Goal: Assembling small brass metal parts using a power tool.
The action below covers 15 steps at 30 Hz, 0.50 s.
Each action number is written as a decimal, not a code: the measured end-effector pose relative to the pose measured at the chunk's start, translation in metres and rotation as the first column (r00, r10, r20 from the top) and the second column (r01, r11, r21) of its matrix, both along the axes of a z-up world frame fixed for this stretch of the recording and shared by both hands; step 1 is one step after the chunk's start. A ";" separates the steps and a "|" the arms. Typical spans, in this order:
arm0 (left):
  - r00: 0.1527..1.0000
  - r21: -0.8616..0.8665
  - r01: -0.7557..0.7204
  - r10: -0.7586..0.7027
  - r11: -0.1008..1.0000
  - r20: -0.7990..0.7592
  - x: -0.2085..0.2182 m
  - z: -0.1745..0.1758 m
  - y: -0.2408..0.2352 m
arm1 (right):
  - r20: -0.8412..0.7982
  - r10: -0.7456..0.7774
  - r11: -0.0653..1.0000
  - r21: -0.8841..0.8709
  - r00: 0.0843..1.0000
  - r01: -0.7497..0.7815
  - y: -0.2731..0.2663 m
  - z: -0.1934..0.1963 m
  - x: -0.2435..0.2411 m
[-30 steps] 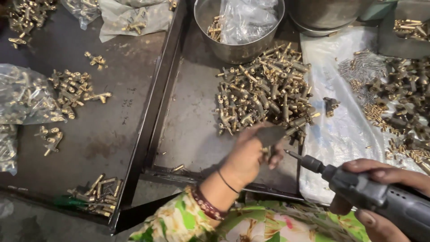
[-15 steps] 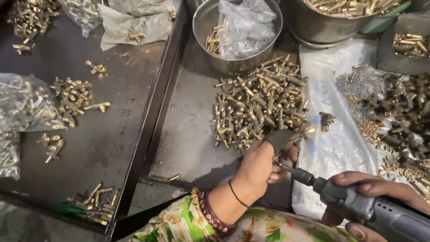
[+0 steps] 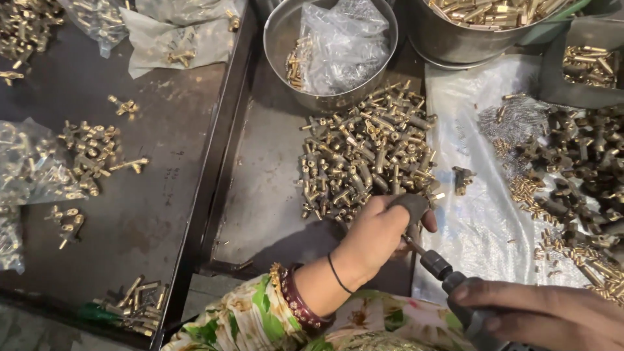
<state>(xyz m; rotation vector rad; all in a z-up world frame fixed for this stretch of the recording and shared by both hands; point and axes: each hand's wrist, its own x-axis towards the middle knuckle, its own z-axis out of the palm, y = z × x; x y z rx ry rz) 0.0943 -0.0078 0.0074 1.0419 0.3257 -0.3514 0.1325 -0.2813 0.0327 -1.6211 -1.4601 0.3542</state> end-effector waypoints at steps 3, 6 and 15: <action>1.000 -0.022 0.023 -0.023 0.999 0.008 0.000 0.002 0.000 | 0.028 -0.063 0.998 0.023 0.998 0.062 0.008 0.011 -0.005; 0.998 -0.065 0.057 -0.055 0.996 0.030 -0.001 0.004 0.004 | 0.040 -0.093 0.995 0.040 0.995 0.092 0.011 0.013 -0.007; 1.000 -0.049 0.022 -0.021 0.999 0.009 0.001 0.003 0.032 | -0.333 0.054 0.992 -0.091 0.941 -0.089 -0.023 -0.043 0.006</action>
